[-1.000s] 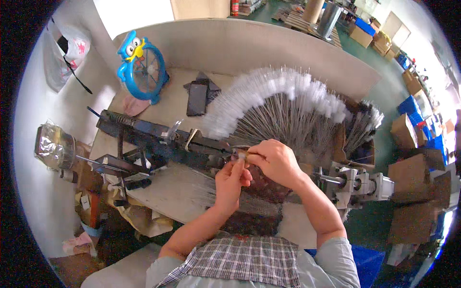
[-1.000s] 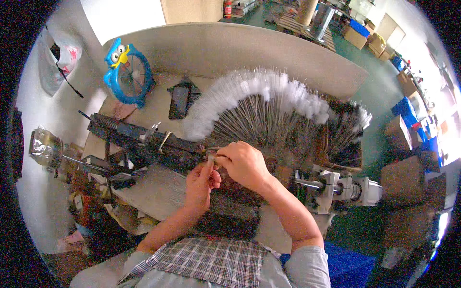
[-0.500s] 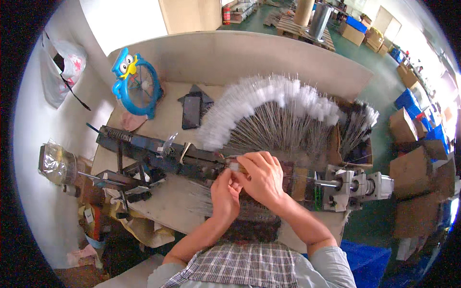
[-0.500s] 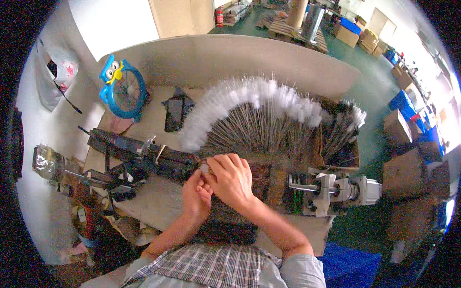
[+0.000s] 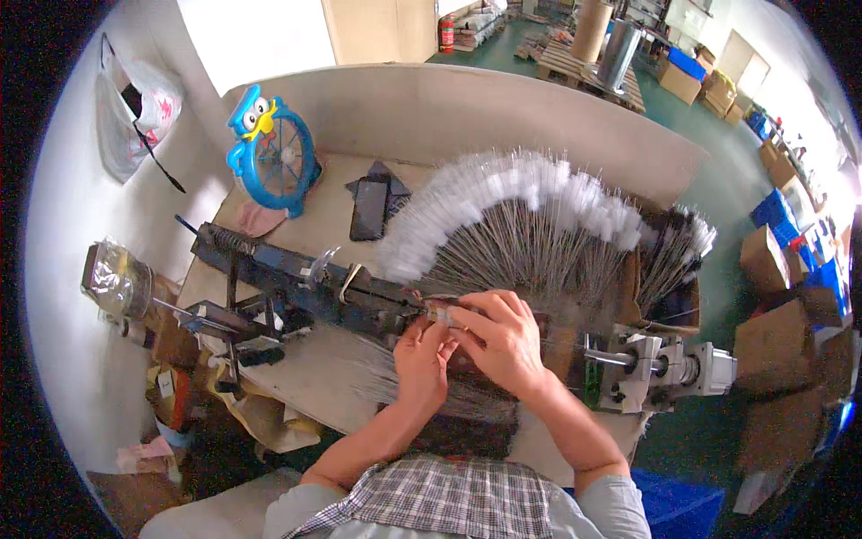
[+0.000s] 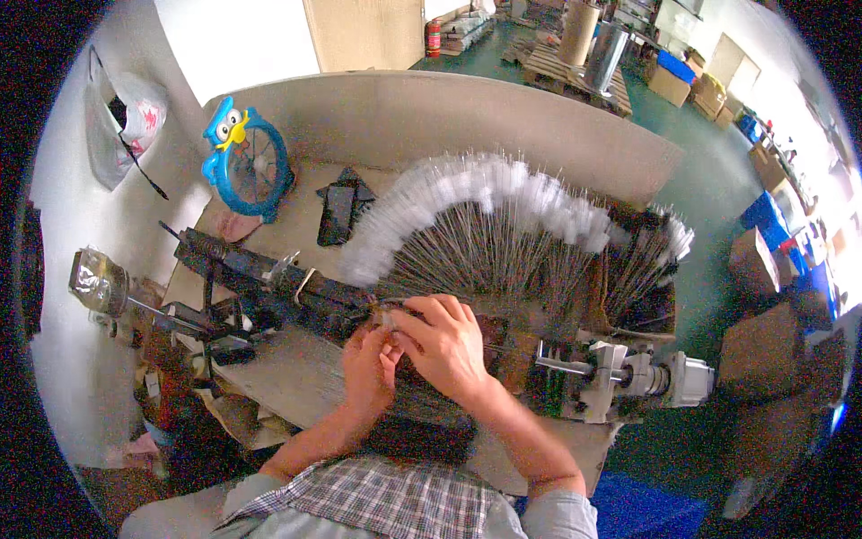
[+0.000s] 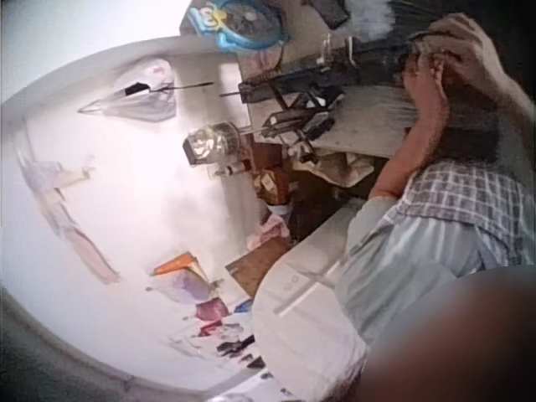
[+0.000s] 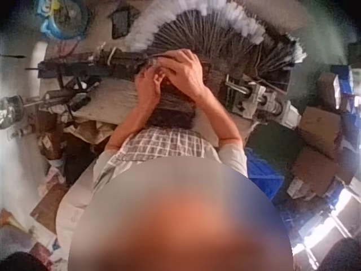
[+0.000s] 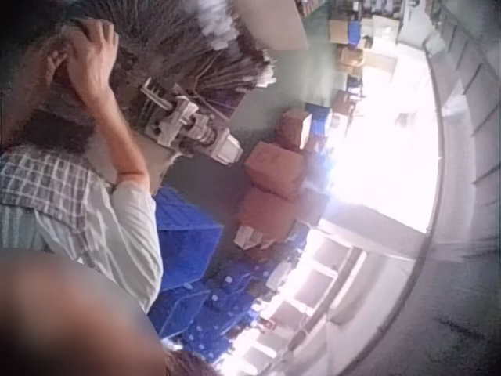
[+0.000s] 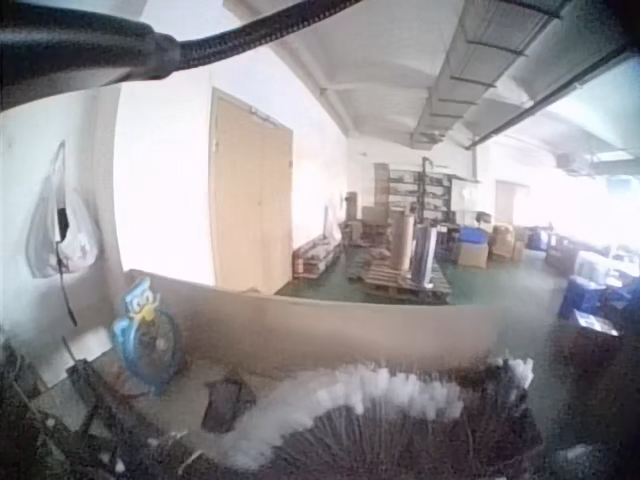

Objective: Assembling and finishing industrial brushes using a manual press and a lighter to fuse bristle ends.

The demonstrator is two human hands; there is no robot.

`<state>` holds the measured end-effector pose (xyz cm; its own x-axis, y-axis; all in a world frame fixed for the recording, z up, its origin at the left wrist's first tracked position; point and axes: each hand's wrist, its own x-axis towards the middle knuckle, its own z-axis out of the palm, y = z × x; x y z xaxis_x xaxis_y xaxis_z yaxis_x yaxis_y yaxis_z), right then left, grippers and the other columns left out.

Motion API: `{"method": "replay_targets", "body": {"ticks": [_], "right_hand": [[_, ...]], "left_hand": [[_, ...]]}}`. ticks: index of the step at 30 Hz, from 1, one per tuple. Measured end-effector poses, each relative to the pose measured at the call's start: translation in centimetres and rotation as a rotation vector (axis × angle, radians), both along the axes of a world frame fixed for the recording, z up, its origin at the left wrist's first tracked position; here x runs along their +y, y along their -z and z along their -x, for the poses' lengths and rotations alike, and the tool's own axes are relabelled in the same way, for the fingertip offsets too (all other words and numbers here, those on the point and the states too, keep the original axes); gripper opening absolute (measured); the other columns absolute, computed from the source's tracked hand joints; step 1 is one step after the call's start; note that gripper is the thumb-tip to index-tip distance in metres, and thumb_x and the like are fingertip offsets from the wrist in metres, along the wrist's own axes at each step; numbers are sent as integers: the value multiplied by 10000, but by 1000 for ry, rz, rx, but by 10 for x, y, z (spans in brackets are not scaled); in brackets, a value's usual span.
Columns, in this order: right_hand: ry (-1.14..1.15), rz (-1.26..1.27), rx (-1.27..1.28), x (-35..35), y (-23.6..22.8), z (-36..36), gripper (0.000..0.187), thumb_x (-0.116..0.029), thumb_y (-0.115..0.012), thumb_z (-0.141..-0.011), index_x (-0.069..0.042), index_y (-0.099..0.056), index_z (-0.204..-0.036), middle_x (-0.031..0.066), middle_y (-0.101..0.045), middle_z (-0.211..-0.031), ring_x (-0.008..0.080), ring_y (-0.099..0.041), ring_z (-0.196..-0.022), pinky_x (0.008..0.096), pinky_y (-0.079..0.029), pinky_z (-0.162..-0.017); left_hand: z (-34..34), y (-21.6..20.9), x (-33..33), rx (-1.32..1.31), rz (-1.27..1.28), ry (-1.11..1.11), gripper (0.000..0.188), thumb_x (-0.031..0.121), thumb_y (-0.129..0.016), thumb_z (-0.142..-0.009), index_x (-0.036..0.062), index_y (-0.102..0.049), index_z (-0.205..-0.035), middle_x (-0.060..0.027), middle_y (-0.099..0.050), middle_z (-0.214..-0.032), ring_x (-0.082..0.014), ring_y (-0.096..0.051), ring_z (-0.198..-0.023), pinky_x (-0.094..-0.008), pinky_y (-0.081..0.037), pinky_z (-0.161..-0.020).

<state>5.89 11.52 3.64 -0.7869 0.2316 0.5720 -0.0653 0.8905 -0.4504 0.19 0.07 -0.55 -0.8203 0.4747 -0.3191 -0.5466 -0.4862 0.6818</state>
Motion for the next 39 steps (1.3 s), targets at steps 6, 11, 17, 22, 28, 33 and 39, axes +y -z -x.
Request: {"method": "replay_targets", "body": {"ticks": [6, 11, 17, 22, 28, 33, 39], "right_hand": [[6, -20, -15, -4, 3, 5, 273, -143, -715, -643, -116, -678, -912, 28, -621, -957, 233, -574, -893, 345, -466, -774], [40, -4, -15, -10, 2, 7, 269, -173, -696, -673, -142, -664, -938, 8, -613, -961, 228, -566, -904, 358, -458, -766], [118, -31, -1, -14, 4, 1, 278, -164, -717, -651, -132, -675, -924, 11, -621, -948, 219, -575, -882, 348, -457, -754], [115, -81, -3, -11, 5, -1, 252, -159, -731, -638, -121, -689, -884, 16, -626, -942, 215, -581, -863, 340, -455, -738], [97, -34, -8, -11, 6, 1, 277, -163, -708, -649, -164, -668, -923, -3, -619, -942, 210, -577, -882, 353, -450, -749], [94, -30, 24, -10, 11, 2, 270, -152, -708, -651, -150, -666, -918, -1, -622, -941, 210, -579, -883, 353, -452, -747], [85, -49, -22, -8, 6, 2, 270, -160, -705, -661, -149, -664, -928, -6, -619, -948, 211, -579, -881, 356, -448, -758]], "left_hand": [[2, -4, 2, -48, -66, 8, 117, 91, -545, -858, 44, -555, -964, -35, -589, -915, -122, -575, -823, -287, -473, -785], [3, -1, -4, -157, -133, 10, 93, 109, -537, -859, 45, -542, -925, -42, -579, -901, -139, -580, -822, -310, -485, -806], [2, -1, -2, -135, -124, 27, 66, 97, -544, -853, 51, -547, -899, -34, -570, -851, -140, -579, -819, -311, -489, -791], [1, 4, -1, -78, -64, 7, 129, 90, -563, -853, 29, -586, -964, -36, -616, -903, -112, -588, -800, -272, -470, -756], [1, 3, -1, -47, -99, 28, 108, 104, -561, -864, 27, -582, -937, -39, -617, -896, -110, -588, -795, -282, -478, -762], [0, 2, 0, -104, -122, -18, 97, 110, -545, -877, 34, -578, -928, -29, -606, -857, -108, -581, -780, -281, -479, -761], [2, 9, 3, -102, -84, -1, 83, 141, -539, -872, 68, -535, -833, -15, -540, -795, -105, -532, -724, -264, -487, -712]]}}
